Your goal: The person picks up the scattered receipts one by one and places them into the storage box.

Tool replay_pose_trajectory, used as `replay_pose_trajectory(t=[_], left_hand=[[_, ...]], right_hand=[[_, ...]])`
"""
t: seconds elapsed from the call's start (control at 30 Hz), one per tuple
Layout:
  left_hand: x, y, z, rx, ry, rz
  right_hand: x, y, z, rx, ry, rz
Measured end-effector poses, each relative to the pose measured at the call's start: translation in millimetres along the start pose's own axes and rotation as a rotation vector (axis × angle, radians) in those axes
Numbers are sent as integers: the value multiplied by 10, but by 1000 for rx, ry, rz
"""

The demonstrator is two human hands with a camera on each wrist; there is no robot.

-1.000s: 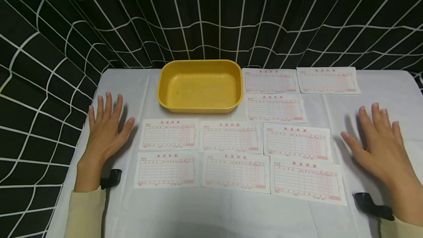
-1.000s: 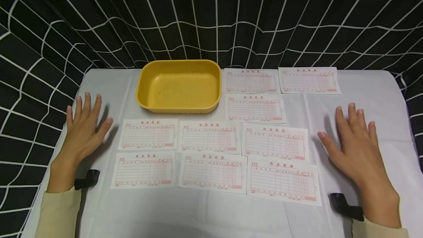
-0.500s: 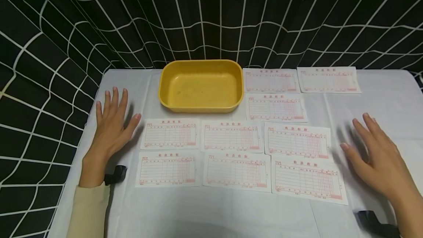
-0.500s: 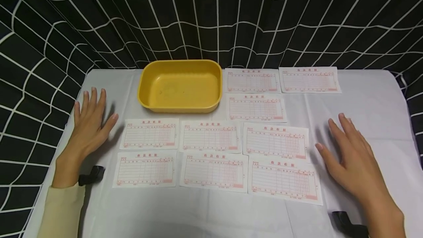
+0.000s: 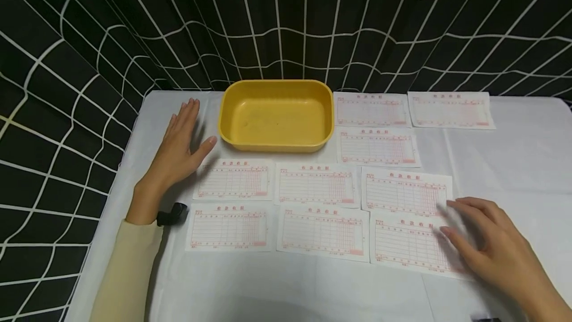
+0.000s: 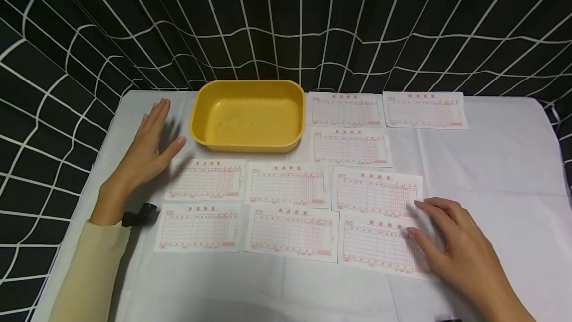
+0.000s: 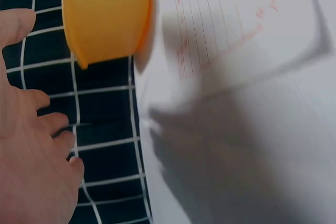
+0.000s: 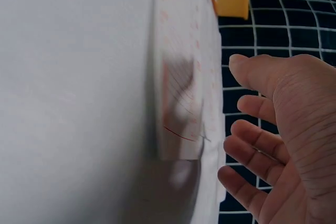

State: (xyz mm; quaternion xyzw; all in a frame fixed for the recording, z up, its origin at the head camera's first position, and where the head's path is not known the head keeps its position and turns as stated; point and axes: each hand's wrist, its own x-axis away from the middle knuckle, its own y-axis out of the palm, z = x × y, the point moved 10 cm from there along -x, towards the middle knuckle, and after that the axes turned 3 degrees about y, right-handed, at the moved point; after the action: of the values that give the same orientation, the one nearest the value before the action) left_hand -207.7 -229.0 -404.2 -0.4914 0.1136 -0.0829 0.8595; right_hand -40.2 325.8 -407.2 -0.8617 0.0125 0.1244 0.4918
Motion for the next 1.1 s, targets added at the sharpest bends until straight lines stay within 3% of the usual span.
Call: replay_pose_trajectory(t=[0.13,0.3,0.4,0.93,1.1], left_hand=[[-135,85,56,39,20,-20],[-291,212,132,73,41,-45],[-350,276,151,77,45,-54],[-424,329,102,125,-28,-99],[-461,382,124,150,-23,-103]], right_hand=[[104,67,-43,14,-6,-18],[271,187,42,58,112,-97],[344,256,81,76,139,-130],[333,294,49,79,113,-110],[423,260,136,131,203,-108]])
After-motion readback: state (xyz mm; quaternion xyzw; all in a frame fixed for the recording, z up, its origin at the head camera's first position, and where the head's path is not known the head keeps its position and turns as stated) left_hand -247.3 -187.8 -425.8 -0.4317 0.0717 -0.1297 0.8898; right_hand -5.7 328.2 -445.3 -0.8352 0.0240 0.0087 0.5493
